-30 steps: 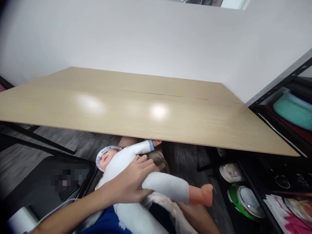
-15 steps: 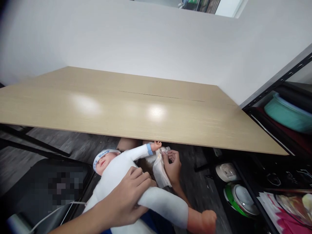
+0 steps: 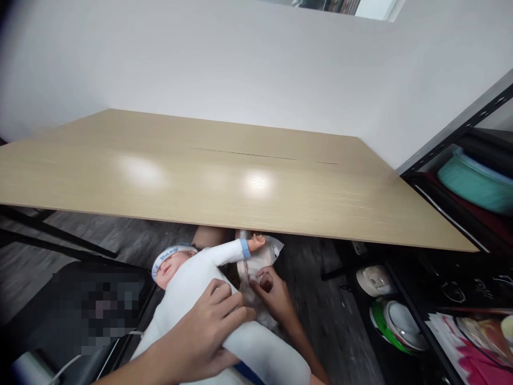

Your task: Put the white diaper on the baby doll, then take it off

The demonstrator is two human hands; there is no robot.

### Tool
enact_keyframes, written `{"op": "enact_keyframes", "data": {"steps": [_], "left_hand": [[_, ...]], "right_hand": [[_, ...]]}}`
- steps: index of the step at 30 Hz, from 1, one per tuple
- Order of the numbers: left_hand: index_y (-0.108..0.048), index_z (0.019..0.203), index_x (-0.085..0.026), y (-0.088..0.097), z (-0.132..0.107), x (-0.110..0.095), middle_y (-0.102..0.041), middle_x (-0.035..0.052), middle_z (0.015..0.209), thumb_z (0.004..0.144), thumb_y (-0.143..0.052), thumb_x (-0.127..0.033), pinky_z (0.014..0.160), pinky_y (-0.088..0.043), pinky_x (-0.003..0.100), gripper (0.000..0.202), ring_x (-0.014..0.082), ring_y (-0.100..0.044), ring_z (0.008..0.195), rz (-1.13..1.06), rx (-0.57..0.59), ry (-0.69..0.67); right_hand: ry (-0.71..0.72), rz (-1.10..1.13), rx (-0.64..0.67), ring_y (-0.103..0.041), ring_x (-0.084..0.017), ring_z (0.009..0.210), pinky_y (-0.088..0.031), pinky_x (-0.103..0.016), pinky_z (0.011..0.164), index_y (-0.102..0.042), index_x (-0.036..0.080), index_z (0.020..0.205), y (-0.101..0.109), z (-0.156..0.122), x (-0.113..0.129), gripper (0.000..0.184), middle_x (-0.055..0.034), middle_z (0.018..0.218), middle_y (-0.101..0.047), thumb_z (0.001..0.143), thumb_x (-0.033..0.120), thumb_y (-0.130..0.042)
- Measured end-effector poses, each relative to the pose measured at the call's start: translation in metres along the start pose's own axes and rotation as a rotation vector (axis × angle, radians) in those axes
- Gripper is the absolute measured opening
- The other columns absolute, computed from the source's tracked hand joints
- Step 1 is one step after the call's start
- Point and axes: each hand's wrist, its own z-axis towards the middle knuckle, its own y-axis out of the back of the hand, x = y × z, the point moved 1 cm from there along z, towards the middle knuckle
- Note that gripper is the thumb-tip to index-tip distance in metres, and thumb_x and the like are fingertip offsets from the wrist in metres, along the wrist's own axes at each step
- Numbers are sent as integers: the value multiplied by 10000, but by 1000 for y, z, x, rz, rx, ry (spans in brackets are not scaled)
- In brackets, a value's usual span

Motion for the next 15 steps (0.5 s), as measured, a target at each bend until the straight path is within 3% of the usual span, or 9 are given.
{"op": "enact_keyframes", "data": {"steps": [3, 7, 9, 12, 15], "left_hand": [[-584, 1328, -282, -2, 2, -2, -676, 30, 1206, 927, -824, -334, 976, -419, 475, 470, 280, -557, 1080, 5, 29, 15], [-582, 1319, -259, -8, 9, -7, -675, 44, 1222, 933, -828, -396, 987, -438, 507, 478, 303, -571, 1110, 47, 124, 5], [-589, 1304, -241, -10, 13, -8, -678, 55, 1214, 948, -815, -421, 989, -448, 520, 459, 311, -579, 1111, 75, 182, -19], [-595, 1303, -227, -12, 17, -7, -679, 68, 1224, 951, -813, -433, 987, -459, 525, 463, 317, -586, 1112, 95, 227, -30], [-595, 1328, -228, -12, 17, -4, -676, 67, 1215, 951, -810, -426, 981, -464, 529, 477, 317, -588, 1104, 96, 228, -23]], "right_hand": [[11, -16, 119, -556, -164, 597, -417, -265, 582, -716, 223, 988, 6, -6, -2, 444, 63, 632, -567, 923, 659, -771], [14, -85, -57, -540, -170, 566, -421, -276, 566, -716, 230, 977, -7, 6, -4, 380, 63, 593, -548, 964, 609, -700], [18, -112, -155, -589, -190, 594, -468, -291, 597, -733, 235, 1013, -21, 18, -4, 309, 33, 631, -617, 989, 530, -644], [39, -140, -264, -756, -266, 819, -589, -346, 762, -770, 239, 1200, -38, 37, -2, 339, -68, 913, -813, 949, 415, -626], [55, -155, -314, -787, -352, 1162, -617, -414, 961, -771, 226, 1320, -45, 53, -1, 458, -148, 1203, -840, 915, 377, -619]]}}
